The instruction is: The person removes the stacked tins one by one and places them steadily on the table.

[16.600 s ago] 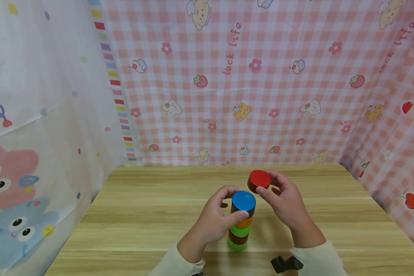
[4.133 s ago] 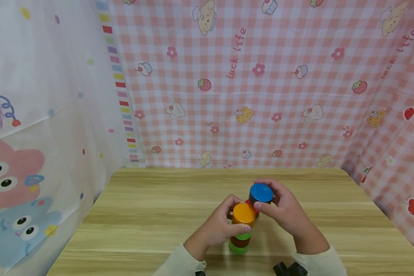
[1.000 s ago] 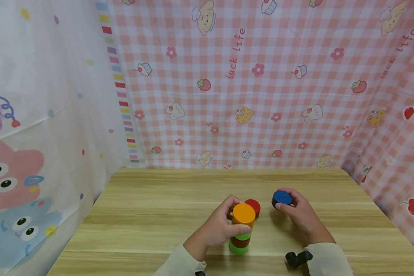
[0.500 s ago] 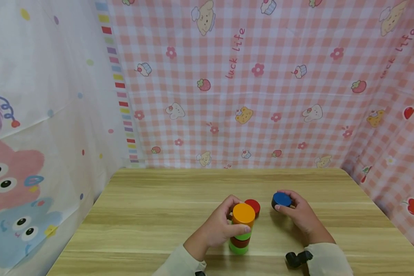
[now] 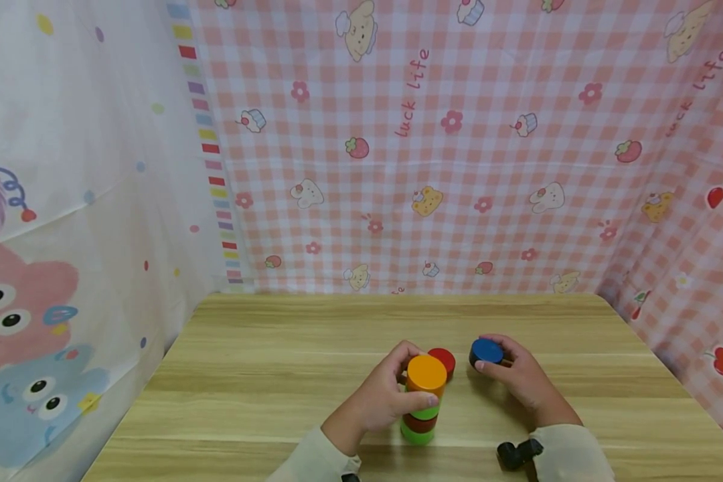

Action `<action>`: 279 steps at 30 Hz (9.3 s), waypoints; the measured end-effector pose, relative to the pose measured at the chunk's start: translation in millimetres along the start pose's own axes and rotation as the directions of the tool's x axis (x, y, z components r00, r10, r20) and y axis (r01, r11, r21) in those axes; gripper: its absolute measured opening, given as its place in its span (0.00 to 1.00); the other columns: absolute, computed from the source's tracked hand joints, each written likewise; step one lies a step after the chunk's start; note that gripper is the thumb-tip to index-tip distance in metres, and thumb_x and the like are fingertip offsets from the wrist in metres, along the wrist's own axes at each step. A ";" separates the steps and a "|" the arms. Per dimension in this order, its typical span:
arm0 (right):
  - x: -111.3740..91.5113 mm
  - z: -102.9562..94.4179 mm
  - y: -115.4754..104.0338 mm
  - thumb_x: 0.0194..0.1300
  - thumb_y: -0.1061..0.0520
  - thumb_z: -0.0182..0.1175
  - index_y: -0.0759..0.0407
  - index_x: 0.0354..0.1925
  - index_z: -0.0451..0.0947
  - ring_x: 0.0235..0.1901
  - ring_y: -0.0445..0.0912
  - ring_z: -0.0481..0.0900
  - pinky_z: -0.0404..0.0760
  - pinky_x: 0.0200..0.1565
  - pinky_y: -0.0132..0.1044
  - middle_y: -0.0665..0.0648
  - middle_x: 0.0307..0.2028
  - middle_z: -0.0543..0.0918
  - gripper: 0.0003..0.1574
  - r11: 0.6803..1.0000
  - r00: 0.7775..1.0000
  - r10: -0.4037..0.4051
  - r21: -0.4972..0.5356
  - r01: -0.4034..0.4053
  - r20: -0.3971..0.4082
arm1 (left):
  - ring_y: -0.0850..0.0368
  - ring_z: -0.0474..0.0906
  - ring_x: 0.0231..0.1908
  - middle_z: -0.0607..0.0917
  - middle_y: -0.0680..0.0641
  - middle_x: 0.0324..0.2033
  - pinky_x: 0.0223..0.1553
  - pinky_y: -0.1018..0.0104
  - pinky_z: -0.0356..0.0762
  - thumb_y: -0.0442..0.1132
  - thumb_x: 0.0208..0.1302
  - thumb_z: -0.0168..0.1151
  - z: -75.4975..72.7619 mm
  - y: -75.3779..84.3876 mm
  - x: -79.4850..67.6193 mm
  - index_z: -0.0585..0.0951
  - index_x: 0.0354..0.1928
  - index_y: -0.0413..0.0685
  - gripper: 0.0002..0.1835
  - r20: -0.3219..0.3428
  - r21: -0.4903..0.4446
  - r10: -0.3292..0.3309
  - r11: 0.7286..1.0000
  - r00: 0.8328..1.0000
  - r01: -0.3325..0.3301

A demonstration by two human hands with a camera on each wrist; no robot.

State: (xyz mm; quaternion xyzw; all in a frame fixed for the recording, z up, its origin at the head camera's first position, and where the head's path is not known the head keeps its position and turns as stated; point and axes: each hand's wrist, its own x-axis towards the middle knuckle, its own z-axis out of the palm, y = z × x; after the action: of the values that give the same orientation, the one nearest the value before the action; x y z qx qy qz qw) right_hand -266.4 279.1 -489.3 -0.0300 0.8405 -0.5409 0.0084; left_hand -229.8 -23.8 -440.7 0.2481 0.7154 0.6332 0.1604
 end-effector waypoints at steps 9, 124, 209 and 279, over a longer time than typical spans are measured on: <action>0.8 2.6 1.4 0.72 0.50 0.70 0.61 0.75 0.67 0.62 0.59 0.76 0.76 0.62 0.47 0.70 0.71 0.71 0.41 1.000 1.000 -0.008 -0.030 0.009 0.016 | 0.51 0.76 0.51 0.81 0.53 0.52 0.55 0.56 0.78 0.38 0.64 0.75 -0.1 1.0 0.2 0.74 0.57 0.57 0.24 -0.005 0.002 -0.004 1.000 1.000 0.004; -46.5 33.1 -120.6 0.68 0.58 0.69 0.48 0.68 0.75 0.68 0.50 0.70 0.68 0.66 0.72 0.54 0.66 0.77 0.32 0.835 0.827 -0.543 -0.008 0.550 0.143 | 0.59 0.78 0.55 0.82 0.59 0.54 0.62 0.55 0.76 0.47 0.62 0.79 -11.2 -15.9 5.2 0.73 0.61 0.59 0.30 0.171 0.061 0.018 0.998 0.985 -0.029; -36.3 27.1 -104.8 0.65 0.61 0.72 0.57 0.63 0.74 0.48 0.54 0.86 0.86 0.50 0.39 0.66 0.64 0.74 0.30 0.913 0.877 -0.406 0.094 0.396 0.255 | 0.61 0.80 0.48 0.83 0.56 0.48 0.52 0.65 0.82 0.36 0.64 0.76 -10.8 -29.9 7.3 0.73 0.56 0.49 0.24 0.205 -0.025 0.028 0.999 0.978 -0.024; -16.0 -31.3 -53.8 0.70 0.55 0.70 0.63 0.68 0.71 0.54 0.40 0.76 0.74 0.61 0.45 0.62 0.62 0.78 0.34 0.986 0.988 -0.154 -0.055 0.154 0.011 | 0.59 0.79 0.53 0.83 0.55 0.50 0.56 0.62 0.77 0.36 0.62 0.77 -9.7 -30.4 7.4 0.74 0.56 0.53 0.25 0.171 0.044 -0.012 0.999 0.985 0.004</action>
State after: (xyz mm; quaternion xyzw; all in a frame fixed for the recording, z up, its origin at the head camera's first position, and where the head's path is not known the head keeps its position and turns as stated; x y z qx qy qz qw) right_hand -249.6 286.3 -427.6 -0.0970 0.8504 -0.5162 -0.0315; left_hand -245.9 -30.0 -468.6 0.3021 0.7137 0.5931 0.2183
